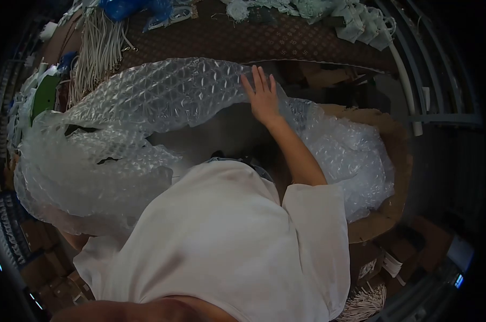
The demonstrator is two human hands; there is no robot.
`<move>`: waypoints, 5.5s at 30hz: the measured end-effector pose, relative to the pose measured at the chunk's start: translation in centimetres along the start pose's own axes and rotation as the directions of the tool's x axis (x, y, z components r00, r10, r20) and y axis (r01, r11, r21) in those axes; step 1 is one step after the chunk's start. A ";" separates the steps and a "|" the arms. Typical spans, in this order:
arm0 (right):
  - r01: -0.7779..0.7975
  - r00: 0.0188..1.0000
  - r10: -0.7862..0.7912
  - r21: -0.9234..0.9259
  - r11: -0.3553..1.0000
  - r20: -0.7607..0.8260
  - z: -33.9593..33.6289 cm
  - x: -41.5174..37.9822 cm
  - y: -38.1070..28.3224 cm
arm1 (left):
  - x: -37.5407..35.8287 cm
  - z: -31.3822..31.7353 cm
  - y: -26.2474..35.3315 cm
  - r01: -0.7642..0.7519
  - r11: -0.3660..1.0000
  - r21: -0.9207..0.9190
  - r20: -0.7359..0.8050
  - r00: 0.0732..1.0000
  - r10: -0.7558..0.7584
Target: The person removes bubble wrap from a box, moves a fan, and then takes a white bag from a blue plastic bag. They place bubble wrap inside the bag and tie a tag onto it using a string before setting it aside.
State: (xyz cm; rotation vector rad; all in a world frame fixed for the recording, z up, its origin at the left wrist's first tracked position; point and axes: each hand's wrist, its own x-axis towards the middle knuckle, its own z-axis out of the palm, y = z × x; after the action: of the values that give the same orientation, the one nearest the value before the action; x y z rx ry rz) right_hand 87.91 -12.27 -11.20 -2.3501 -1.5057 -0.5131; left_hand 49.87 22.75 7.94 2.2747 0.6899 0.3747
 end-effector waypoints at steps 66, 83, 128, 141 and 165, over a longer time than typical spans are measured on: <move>-0.445 0.896 0.316 0.618 0.648 0.313 -8.1 21.3 13.1 | -0.9 -13.8 -10.3 0.490 0.687 -0.537 -0.071 0.785 -0.616; -0.708 0.674 0.402 0.385 0.593 0.620 5.8 26.3 -6.1 | 39.9 -28.9 -27.3 -0.463 0.201 0.863 0.456 0.886 0.084; 0.197 0.979 -0.183 0.664 0.721 -0.092 5.3 39.7 -38.1 | 33.2 -4.5 -17.6 0.353 0.919 -0.176 0.980 0.151 0.130; -0.510 0.827 0.364 0.301 0.806 0.428 2.4 25.5 -8.0 | 23.0 -14.2 -10.4 -0.832 0.126 0.540 0.454 0.414 0.789; -0.312 0.901 -0.023 0.683 0.661 0.434 -6.3 24.4 -17.0 | 21.9 5.4 1.4 -0.397 0.890 -0.225 0.567 0.689 0.451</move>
State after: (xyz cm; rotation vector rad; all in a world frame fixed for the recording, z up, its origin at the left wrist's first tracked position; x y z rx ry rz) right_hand 81.03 11.52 6.42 -1.9112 -1.2880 0.6034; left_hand 70.65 31.54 6.59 2.2641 -0.1986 -0.1360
